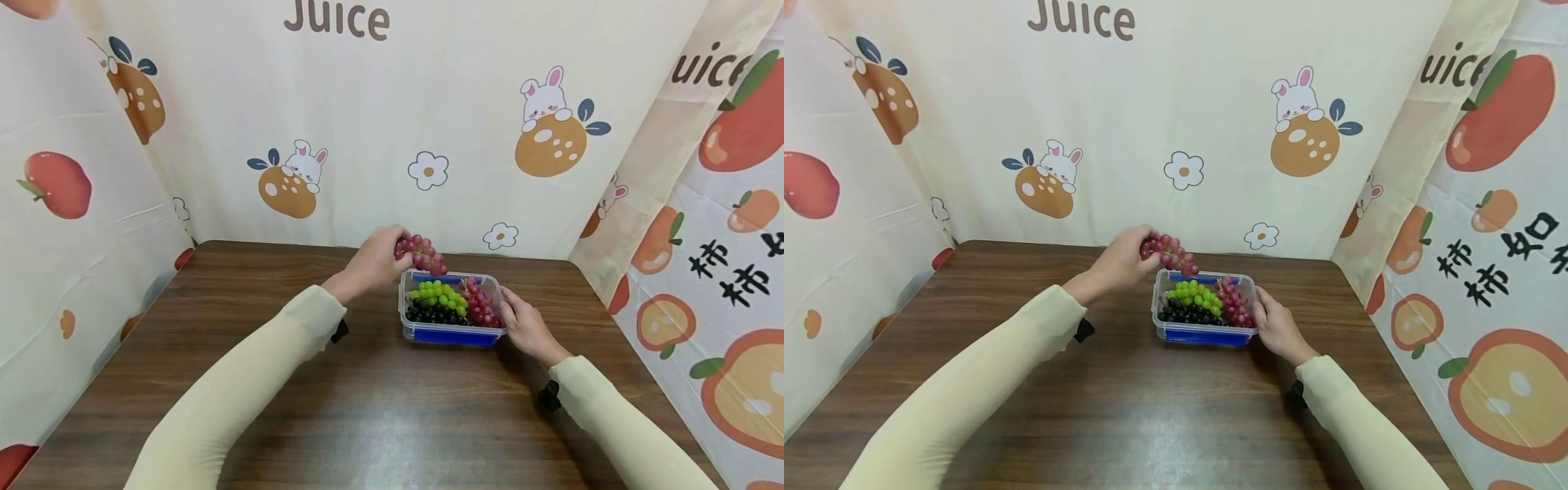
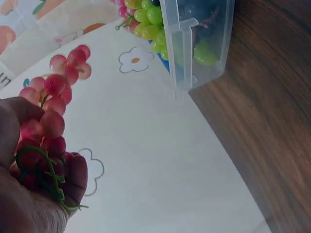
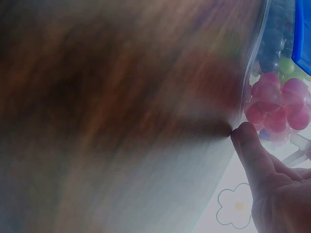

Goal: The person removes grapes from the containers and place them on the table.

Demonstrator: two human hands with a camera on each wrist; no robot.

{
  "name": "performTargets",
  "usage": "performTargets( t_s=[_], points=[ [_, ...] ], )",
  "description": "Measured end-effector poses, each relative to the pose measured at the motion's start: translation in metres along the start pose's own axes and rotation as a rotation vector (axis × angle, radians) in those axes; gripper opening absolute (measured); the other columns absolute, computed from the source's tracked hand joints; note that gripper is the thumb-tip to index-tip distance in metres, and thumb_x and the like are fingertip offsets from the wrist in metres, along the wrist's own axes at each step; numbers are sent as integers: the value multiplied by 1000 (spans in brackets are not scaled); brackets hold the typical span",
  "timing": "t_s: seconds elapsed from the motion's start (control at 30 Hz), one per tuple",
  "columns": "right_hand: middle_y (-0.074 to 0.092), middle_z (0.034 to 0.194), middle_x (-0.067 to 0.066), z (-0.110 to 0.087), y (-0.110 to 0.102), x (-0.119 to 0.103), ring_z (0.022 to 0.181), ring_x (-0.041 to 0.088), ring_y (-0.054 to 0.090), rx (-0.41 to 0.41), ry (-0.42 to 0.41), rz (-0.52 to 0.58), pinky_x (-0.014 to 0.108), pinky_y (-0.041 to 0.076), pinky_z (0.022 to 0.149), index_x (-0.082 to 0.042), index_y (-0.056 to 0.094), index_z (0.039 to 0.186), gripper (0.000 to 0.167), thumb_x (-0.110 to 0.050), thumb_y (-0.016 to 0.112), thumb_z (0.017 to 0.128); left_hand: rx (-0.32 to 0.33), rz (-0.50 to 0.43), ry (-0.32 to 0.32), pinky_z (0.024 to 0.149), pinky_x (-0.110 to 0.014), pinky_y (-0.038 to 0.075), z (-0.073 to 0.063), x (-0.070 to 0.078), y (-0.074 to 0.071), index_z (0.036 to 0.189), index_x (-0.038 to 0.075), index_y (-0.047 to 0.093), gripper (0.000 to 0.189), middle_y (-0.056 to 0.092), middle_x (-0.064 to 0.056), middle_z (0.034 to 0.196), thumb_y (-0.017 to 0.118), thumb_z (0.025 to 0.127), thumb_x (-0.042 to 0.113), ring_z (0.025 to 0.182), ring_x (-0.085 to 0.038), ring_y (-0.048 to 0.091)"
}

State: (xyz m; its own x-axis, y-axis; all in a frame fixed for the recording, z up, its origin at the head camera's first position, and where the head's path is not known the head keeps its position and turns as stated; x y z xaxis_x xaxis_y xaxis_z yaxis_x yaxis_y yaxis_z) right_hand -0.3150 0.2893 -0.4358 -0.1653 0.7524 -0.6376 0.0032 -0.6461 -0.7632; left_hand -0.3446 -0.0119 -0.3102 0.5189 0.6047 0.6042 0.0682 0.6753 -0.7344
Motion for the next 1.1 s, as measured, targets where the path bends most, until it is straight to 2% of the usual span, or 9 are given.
performTargets(
  t_s=[0.1,0.27,0.5,0.63,0.8,0.9,1.1],
  points=[
    [60,100,19,0,0,0,72,22,52,-1,3,0,34,44,60,2,31,158,52,-24,36,113,59,-24,-16,73,-31,49,-1,-6,-7,117,4,61,20,60,-6,105,64,100,14,91,-21,53],
    [59,95,17,0,0,0,72,22,52,-5,16,5,33,43,60,1,31,158,53,-24,37,113,159,-50,-34,75,-34,49,-3,-18,-15,115,2,62,20,60,-8,102,64,97,10,91,-22,53],
    [55,86,14,0,0,0,66,20,48,-11,21,7,32,42,57,1,30,159,53,-24,37,113,267,-66,-113,79,-37,48,-11,-37,-23,115,1,62,21,61,-10,102,65,96,10,94,-24,52],
    [58,91,15,0,0,1,68,20,49,-8,19,5,32,42,57,1,31,159,53,-24,37,113,313,-64,-161,79,-38,46,-16,-47,-27,114,1,62,21,61,-10,101,65,97,13,93,-25,51],
    [62,101,19,1,0,1,74,23,54,-4,10,-2,34,43,61,1,31,158,53,-24,37,113,322,-80,-209,76,-37,48,-20,-60,-25,114,1,60,21,59,-12,101,64,98,13,90,-25,52],
    [62,100,18,1,0,1,77,24,55,-3,11,0,35,44,63,1,31,158,53,-25,36,113,313,-83,-243,75,-37,48,-23,-69,-23,114,1,59,21,58,-12,102,63,98,12,89,-26,52],
    [56,85,12,0,0,1,71,22,52,-11,19,8,35,43,61,0,31,159,53,-25,37,113,299,-53,-318,79,-39,48,-28,-85,-16,116,-1,58,24,60,-14,104,62,97,14,92,-27,53]
  ],
)
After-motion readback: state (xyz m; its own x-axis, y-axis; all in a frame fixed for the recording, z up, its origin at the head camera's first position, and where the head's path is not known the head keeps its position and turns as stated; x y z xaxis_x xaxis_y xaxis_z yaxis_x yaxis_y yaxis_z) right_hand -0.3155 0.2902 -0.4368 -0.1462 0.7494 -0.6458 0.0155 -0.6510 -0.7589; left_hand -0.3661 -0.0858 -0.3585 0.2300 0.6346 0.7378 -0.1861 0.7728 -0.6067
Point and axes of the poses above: each hand's wrist, its own z-axis towards the middle knuckle, its own y-axis out of the palm, x = y × z, the point moved 7 cm from there along z, towards the middle knuckle
